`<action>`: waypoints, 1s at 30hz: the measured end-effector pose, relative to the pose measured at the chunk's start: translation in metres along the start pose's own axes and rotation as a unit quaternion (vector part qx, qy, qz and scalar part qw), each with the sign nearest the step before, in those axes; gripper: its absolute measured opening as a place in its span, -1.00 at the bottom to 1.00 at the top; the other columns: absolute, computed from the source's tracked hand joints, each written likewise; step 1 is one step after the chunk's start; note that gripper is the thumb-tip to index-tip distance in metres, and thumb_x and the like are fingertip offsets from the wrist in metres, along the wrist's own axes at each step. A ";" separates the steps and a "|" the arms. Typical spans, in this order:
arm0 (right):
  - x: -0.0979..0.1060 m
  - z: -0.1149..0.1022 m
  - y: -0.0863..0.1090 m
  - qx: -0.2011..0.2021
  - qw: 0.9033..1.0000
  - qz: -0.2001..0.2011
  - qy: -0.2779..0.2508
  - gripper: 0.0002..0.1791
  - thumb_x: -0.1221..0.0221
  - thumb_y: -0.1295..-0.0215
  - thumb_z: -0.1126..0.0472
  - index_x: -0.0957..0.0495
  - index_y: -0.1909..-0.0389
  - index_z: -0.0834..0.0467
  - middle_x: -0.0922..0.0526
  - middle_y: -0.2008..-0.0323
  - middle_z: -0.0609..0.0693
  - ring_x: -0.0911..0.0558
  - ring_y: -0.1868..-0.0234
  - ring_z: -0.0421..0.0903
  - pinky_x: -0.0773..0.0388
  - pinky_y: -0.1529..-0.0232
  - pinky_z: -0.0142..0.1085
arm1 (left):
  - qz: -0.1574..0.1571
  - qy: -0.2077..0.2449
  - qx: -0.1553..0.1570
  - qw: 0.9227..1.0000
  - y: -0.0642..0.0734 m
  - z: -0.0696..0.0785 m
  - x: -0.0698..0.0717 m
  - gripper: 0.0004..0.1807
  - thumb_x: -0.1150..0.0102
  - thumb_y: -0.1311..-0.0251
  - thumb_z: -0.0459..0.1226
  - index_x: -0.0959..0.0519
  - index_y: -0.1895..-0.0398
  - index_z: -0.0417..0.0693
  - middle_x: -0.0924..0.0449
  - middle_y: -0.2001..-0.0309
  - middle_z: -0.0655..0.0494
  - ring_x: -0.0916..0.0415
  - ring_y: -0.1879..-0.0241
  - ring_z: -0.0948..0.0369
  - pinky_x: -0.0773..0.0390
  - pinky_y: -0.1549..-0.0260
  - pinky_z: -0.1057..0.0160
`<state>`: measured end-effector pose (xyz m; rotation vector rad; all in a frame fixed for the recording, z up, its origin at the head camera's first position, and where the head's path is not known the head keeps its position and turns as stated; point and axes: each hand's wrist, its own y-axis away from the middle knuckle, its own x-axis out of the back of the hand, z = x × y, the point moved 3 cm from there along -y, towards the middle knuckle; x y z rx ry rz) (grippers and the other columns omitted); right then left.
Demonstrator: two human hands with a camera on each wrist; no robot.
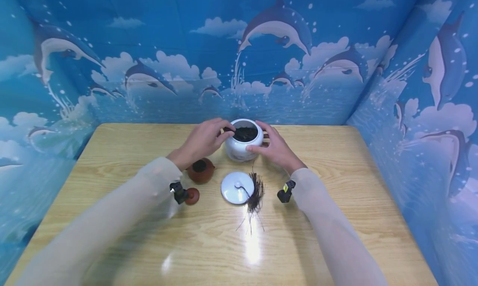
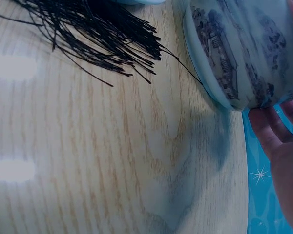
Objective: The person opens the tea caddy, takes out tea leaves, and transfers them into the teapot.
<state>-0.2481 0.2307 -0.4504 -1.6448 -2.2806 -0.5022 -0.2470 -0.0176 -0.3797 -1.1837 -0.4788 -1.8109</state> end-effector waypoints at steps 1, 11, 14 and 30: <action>0.000 0.000 0.000 0.001 1.000 0.000 0.000 0.14 -0.48 -0.39 -0.15 0.02 -0.79 -0.12 -0.10 -0.74 0.01 -0.30 -0.64 0.19 -0.36 -0.61 0.15 | 0.000 0.015 0.009 1.000 0.000 -0.001 -0.001 -0.67 -0.17 -0.65 -0.07 -0.69 -0.29 0.05 -0.71 -0.27 0.04 -0.68 -0.16 0.10 -0.69 -0.17 0.01; -0.001 -0.001 0.000 0.006 1.000 0.006 0.001 0.14 -0.50 -0.38 -0.12 0.00 -0.79 -0.11 -0.12 -0.73 0.02 -0.32 -0.63 0.19 -0.36 -0.61 0.15 | -0.012 0.208 0.140 0.968 0.005 -0.018 -0.006 -0.64 -0.15 -0.65 0.02 -0.67 -0.29 0.11 -0.70 -0.18 0.12 -0.68 -0.02 0.08 -0.72 0.05 0.08; -0.001 -0.001 0.001 0.009 1.000 0.009 -0.002 0.14 -0.51 -0.37 -0.09 0.00 -0.78 -0.09 -0.13 -0.73 0.03 -0.32 -0.63 0.20 -0.35 -0.61 0.15 | -0.012 0.260 0.180 0.948 0.008 -0.023 -0.005 -0.64 -0.15 -0.65 0.04 -0.65 -0.31 0.15 -0.67 -0.20 0.12 -0.68 -0.09 -0.01 -0.72 -0.03 0.01; -0.001 -0.001 0.001 0.006 1.000 0.012 0.000 0.14 -0.51 -0.37 -0.10 -0.01 -0.78 -0.11 -0.12 -0.74 0.02 -0.31 -0.63 0.20 -0.34 -0.62 0.16 | 0.033 0.322 0.228 0.918 0.018 -0.044 0.012 -0.57 -0.10 -0.66 0.10 -0.60 -0.38 0.17 -0.67 -0.18 0.09 -0.64 -0.04 0.08 -0.65 -0.20 -0.13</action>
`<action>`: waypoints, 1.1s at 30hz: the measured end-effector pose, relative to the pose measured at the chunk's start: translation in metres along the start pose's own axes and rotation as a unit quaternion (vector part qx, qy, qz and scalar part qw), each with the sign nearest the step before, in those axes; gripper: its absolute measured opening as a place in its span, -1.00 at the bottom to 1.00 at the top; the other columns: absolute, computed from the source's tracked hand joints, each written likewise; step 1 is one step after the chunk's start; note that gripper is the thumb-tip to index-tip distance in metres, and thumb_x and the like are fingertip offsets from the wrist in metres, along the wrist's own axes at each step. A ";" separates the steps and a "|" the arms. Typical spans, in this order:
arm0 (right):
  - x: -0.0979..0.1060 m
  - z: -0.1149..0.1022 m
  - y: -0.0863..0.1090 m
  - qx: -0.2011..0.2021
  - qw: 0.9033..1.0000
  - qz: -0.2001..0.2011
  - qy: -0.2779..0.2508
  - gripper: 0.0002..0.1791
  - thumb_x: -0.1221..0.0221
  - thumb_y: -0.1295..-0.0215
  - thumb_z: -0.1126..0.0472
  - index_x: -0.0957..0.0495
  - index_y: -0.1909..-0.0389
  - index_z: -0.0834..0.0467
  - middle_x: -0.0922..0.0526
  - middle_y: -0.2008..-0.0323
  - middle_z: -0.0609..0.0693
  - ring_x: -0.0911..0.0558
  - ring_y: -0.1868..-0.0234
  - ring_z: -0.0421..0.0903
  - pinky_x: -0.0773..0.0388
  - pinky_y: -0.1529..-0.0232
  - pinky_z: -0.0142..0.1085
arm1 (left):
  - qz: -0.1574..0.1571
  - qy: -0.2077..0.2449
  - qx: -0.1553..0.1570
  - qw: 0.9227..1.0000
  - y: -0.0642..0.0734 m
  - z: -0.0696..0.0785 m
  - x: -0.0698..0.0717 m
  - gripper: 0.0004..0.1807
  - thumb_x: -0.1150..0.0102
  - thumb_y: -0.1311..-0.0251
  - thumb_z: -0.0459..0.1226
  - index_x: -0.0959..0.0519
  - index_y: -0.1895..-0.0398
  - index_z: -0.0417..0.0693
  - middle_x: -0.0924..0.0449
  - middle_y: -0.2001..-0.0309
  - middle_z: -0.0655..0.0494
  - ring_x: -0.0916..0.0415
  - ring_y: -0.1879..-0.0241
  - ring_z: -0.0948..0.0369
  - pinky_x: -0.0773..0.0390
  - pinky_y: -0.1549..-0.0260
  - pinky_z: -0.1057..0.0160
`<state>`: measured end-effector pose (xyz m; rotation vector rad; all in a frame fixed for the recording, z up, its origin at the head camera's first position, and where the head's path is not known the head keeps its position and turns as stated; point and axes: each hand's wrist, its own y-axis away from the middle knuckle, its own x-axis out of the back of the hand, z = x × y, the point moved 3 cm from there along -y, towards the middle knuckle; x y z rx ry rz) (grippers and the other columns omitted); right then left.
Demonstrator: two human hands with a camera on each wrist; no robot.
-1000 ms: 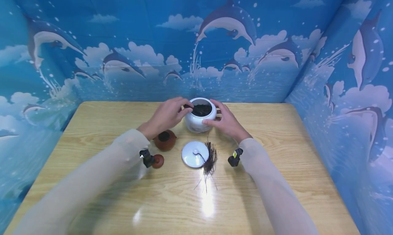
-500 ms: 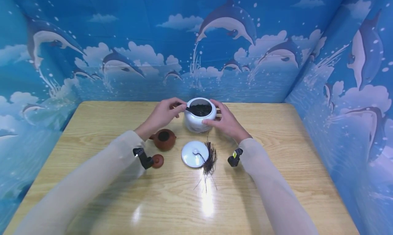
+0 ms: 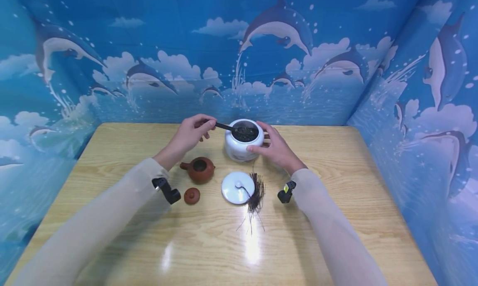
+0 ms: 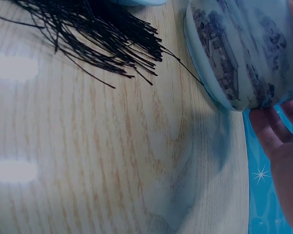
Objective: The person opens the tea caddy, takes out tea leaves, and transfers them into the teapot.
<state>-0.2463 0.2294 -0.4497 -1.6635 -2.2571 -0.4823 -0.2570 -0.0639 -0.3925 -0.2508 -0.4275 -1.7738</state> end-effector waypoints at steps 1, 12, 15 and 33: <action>0.000 0.000 0.000 0.000 1.000 0.000 0.000 0.14 -0.51 -0.37 -0.10 -0.01 -0.78 -0.11 -0.12 -0.74 0.02 -0.31 -0.63 0.20 -0.34 -0.62 0.16 | 0.002 0.004 0.001 1.000 0.000 -0.001 0.001 -0.58 -0.11 -0.65 0.09 -0.60 -0.38 0.17 -0.67 -0.18 0.09 -0.65 -0.03 0.09 -0.66 -0.19 -0.11; 0.000 0.000 0.000 0.002 1.000 0.002 -0.001 0.14 -0.51 -0.37 -0.08 -0.01 -0.79 -0.09 -0.13 -0.73 0.03 -0.32 -0.63 0.19 -0.33 -0.62 0.15 | 0.010 0.035 0.015 0.999 0.000 -0.011 0.007 -0.60 -0.10 -0.66 0.08 -0.60 -0.38 0.20 -0.67 -0.17 0.11 -0.62 -0.01 0.09 -0.63 -0.19 -0.15; -0.001 0.000 0.000 0.002 1.000 0.002 -0.004 0.13 -0.51 -0.38 -0.08 -0.01 -0.78 -0.10 -0.13 -0.73 0.02 -0.32 -0.63 0.19 -0.34 -0.62 0.15 | 0.011 0.037 0.014 0.999 0.001 -0.012 0.009 -0.60 -0.09 -0.67 0.08 -0.61 -0.37 0.20 -0.67 -0.18 0.10 -0.62 0.00 0.08 -0.65 -0.11 -0.05; -0.001 0.002 0.000 0.007 1.000 0.002 -0.007 0.14 -0.51 -0.37 -0.06 -0.01 -0.78 -0.10 -0.14 -0.73 0.02 -0.33 -0.62 0.18 -0.35 -0.61 0.13 | 0.020 0.029 -0.001 0.999 0.011 -0.015 0.036 -0.56 -0.10 -0.66 0.09 -0.60 -0.39 0.15 -0.68 -0.23 0.01 -0.63 0.04 0.10 -0.67 -0.07 0.04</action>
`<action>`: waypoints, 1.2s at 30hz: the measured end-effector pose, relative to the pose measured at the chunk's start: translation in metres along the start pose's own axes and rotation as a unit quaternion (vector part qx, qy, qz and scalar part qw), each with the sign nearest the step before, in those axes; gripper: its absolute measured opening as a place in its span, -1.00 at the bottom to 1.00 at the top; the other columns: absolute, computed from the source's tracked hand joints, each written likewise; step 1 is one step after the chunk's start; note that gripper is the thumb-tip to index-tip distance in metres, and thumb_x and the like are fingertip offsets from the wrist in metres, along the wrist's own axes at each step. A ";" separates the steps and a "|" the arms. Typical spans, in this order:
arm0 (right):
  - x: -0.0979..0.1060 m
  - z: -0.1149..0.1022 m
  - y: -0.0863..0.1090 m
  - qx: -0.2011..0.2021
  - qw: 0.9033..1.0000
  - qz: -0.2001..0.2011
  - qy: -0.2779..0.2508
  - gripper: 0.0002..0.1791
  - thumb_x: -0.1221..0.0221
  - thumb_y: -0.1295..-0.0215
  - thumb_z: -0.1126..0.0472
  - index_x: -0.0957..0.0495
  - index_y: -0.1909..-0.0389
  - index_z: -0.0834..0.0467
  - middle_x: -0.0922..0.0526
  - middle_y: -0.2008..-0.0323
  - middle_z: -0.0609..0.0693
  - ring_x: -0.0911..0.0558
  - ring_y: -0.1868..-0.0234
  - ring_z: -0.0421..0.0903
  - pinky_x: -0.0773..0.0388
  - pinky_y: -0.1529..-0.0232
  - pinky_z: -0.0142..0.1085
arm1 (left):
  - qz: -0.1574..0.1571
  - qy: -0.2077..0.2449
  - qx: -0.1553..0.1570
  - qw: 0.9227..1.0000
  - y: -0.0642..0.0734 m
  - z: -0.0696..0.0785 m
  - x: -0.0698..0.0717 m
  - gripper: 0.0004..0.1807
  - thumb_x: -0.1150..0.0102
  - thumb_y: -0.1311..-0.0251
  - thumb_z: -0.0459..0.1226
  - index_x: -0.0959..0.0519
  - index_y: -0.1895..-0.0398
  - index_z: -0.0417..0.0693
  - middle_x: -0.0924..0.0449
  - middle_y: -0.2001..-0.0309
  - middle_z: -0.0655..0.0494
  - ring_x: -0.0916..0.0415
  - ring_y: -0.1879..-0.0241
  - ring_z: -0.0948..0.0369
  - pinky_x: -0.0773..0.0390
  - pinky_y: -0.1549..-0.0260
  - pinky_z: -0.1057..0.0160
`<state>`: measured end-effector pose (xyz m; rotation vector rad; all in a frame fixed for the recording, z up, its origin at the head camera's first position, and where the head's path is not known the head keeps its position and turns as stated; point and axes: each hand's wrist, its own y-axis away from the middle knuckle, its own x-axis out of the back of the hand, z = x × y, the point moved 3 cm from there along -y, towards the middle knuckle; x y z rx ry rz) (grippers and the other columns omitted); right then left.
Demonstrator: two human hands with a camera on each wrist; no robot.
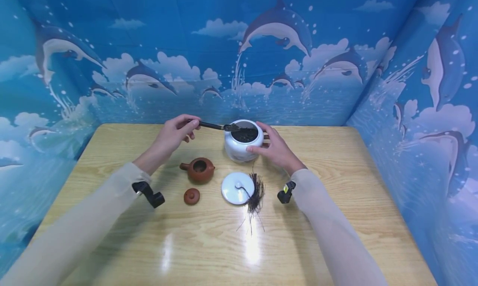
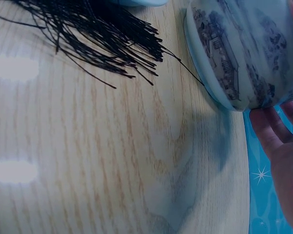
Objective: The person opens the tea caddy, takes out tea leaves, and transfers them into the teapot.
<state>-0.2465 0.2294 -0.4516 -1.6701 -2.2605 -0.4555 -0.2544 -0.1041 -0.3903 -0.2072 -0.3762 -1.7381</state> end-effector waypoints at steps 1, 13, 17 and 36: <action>0.000 0.000 0.000 0.000 1.000 0.000 0.000 0.14 -0.51 -0.37 -0.06 -0.01 -0.78 -0.10 -0.14 -0.73 0.02 -0.33 -0.62 0.18 -0.36 -0.61 0.13 | 0.000 0.001 0.001 1.000 0.001 0.000 0.002 -0.57 -0.10 -0.66 0.08 -0.60 -0.39 0.15 -0.68 -0.24 0.00 -0.63 0.04 0.10 -0.67 -0.07 0.04; 0.001 0.000 0.001 -0.003 1.000 0.000 0.000 0.13 -0.51 -0.38 -0.06 -0.01 -0.78 -0.09 -0.13 -0.73 0.03 -0.33 -0.62 0.19 -0.35 -0.61 0.14 | -0.008 -0.012 -0.004 1.000 0.017 -0.010 0.033 -0.52 -0.11 -0.65 0.09 -0.59 -0.42 0.10 -0.67 -0.23 -0.02 -0.64 -0.01 0.02 -0.68 0.04 0.20; 0.001 -0.001 0.002 -0.003 1.000 0.002 0.000 0.13 -0.51 -0.38 -0.04 -0.02 -0.78 -0.08 -0.14 -0.72 0.03 -0.33 -0.62 0.19 -0.35 -0.61 0.13 | -0.014 -0.022 0.001 1.000 0.022 -0.016 0.041 -0.49 -0.10 -0.65 0.11 -0.56 -0.44 0.08 -0.66 -0.25 -0.03 -0.63 -0.02 0.03 -0.68 0.03 0.23; 0.001 -0.001 0.001 -0.010 1.000 -0.003 0.003 0.15 -0.51 -0.37 -0.09 0.01 -0.79 -0.12 -0.10 -0.74 0.02 -0.31 -0.64 0.18 -0.34 -0.62 0.13 | -0.038 -0.041 0.021 0.998 0.044 -0.050 0.068 -0.51 -0.10 -0.67 0.02 -0.53 -0.49 0.03 -0.59 -0.26 -0.20 -0.63 0.03 0.05 -0.72 -0.08 0.00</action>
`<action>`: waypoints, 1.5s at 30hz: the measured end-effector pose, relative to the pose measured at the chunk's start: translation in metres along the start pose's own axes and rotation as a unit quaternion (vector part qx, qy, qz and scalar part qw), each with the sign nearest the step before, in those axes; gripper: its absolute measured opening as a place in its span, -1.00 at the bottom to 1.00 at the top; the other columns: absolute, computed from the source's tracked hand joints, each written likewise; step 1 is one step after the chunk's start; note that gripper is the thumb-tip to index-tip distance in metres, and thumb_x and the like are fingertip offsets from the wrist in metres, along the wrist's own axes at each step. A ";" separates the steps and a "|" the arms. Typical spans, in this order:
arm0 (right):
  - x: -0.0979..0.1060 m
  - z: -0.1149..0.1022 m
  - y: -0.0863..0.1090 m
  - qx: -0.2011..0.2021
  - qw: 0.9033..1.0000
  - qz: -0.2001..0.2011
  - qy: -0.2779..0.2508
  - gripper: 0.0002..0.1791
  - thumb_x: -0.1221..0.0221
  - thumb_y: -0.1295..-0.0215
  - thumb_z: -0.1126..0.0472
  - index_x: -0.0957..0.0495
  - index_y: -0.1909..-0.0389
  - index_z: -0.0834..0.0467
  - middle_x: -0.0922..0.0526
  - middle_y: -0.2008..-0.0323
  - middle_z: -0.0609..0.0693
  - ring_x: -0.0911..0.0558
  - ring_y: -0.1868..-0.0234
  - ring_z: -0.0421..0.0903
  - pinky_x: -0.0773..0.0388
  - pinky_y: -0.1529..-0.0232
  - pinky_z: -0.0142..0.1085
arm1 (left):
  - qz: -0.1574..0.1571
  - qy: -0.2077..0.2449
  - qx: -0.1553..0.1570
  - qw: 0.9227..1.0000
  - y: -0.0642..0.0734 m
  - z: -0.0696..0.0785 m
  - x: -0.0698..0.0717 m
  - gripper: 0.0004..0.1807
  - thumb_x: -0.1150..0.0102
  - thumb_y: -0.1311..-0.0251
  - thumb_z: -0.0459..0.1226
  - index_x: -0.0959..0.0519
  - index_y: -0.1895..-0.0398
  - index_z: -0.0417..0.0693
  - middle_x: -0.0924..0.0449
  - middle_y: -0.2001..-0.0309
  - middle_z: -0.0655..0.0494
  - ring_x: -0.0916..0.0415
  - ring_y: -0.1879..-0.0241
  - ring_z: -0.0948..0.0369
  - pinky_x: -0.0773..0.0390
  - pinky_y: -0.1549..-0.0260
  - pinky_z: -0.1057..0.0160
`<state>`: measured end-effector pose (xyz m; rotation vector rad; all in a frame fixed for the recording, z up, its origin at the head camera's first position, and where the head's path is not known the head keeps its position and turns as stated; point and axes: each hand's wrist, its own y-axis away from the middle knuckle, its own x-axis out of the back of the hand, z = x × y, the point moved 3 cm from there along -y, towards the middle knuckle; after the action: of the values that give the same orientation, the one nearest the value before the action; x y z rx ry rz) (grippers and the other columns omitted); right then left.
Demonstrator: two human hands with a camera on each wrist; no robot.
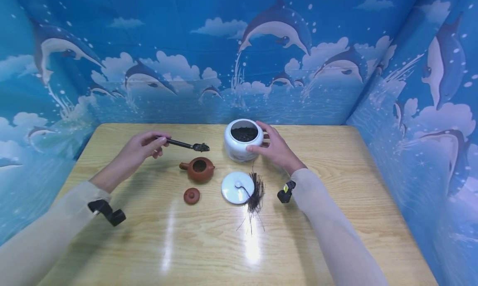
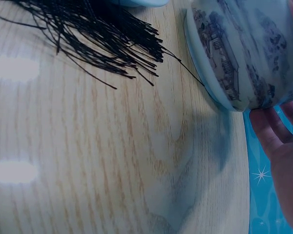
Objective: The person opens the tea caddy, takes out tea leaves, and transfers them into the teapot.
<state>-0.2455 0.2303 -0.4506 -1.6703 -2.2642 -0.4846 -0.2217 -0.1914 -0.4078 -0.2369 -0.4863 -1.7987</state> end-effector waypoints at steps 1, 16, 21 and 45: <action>0.000 0.000 0.000 0.001 1.000 0.000 0.000 0.15 -0.51 -0.37 -0.09 0.01 -0.79 -0.12 -0.10 -0.74 0.02 -0.31 -0.64 0.18 -0.34 -0.62 0.13 | -0.001 -0.005 0.003 1.000 0.001 -0.002 0.001 -0.50 -0.10 -0.67 0.03 -0.53 -0.49 0.04 -0.59 -0.26 -0.20 -0.62 0.02 0.03 -0.72 -0.10 -0.03; 0.000 -0.001 0.000 -0.001 1.000 0.002 0.000 0.15 -0.51 -0.36 -0.10 0.01 -0.79 -0.12 -0.11 -0.74 0.01 -0.31 -0.64 0.18 -0.34 -0.62 0.13 | -0.043 -0.045 0.016 0.998 0.006 -0.030 0.008 -0.49 -0.08 -0.67 0.07 -0.52 -0.48 0.05 -0.61 -0.28 -0.18 -0.61 -0.10 -0.09 -0.67 -0.14 -0.06; 0.000 -0.002 0.001 -0.005 1.000 0.002 0.002 0.16 -0.52 -0.36 -0.10 0.00 -0.79 -0.12 -0.11 -0.74 0.01 -0.31 -0.64 0.18 -0.34 -0.62 0.13 | -0.044 -0.063 0.004 0.997 0.007 -0.029 0.009 -0.46 -0.10 -0.65 0.12 -0.53 -0.46 0.04 -0.62 -0.26 -0.17 -0.62 -0.08 -0.08 -0.68 -0.09 -0.03; 0.000 -0.002 0.001 -0.002 1.000 0.003 -0.001 0.15 -0.52 -0.36 -0.08 0.00 -0.79 -0.11 -0.12 -0.74 0.02 -0.31 -0.64 0.18 -0.34 -0.62 0.14 | -0.048 -0.214 -0.085 0.972 0.006 0.018 0.004 -0.60 -0.18 -0.63 0.03 -0.66 -0.33 0.09 -0.73 -0.16 -0.04 -0.69 0.00 -0.04 -0.70 0.12 0.07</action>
<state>-0.2446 0.2295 -0.4489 -1.6789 -2.2612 -0.4872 -0.2190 -0.1881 -0.3885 -0.7407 -0.6539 -1.8887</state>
